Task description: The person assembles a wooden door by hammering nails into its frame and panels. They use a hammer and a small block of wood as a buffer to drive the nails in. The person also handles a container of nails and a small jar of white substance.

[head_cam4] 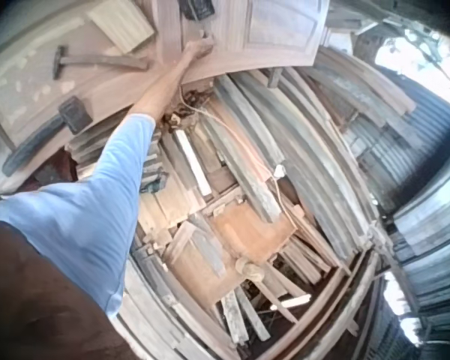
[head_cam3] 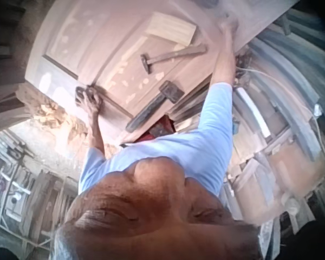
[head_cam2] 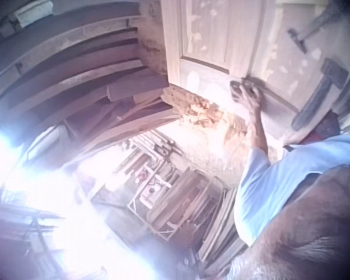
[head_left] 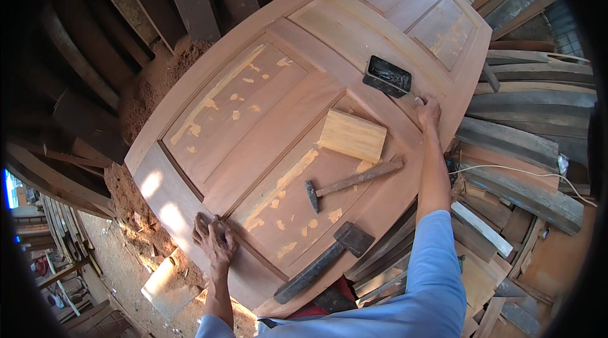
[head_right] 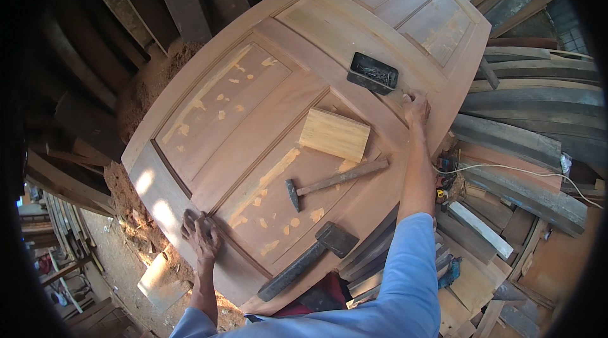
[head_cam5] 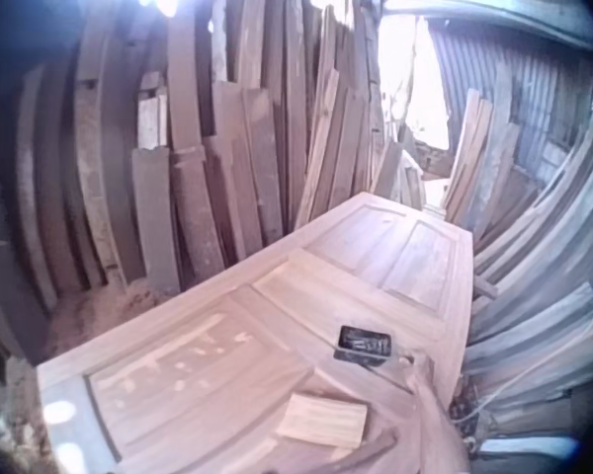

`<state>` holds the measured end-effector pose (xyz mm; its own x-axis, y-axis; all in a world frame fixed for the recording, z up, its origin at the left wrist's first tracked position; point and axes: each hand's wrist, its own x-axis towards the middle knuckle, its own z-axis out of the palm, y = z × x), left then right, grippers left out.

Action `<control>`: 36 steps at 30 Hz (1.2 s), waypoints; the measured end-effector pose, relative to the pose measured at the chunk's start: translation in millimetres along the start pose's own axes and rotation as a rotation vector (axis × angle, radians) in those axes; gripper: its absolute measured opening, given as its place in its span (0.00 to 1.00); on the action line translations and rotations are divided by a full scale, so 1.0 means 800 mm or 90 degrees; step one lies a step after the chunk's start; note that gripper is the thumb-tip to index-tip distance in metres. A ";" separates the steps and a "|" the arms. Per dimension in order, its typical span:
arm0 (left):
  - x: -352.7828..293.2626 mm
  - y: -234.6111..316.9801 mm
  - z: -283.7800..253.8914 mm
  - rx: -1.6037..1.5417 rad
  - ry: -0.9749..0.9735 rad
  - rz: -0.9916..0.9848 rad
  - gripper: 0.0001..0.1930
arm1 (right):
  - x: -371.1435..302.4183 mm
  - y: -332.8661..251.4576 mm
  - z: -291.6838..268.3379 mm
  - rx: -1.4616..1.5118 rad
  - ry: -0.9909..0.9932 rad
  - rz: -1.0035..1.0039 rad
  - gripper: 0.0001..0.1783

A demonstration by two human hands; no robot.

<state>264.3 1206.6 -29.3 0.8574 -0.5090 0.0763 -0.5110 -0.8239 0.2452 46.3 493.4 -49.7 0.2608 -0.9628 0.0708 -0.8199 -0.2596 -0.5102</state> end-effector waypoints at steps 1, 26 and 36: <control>0.000 0.001 0.002 -0.001 0.003 0.001 0.27 | 0.010 -0.004 0.012 -0.007 0.003 0.000 0.16; -0.050 0.147 -0.054 -0.962 -0.296 -0.167 0.13 | -0.522 -0.288 -0.066 0.438 -0.758 -0.113 0.21; -0.094 0.108 -0.065 -1.206 -0.214 -0.181 0.06 | -0.593 -0.287 -0.041 0.470 -0.854 -0.144 0.22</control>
<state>158.5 1186.5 36.2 0.7277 -0.6391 -0.2490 0.5330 0.2984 0.7918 94.3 1007.1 62.3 0.9218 -0.0331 -0.3863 -0.3817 0.0967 -0.9192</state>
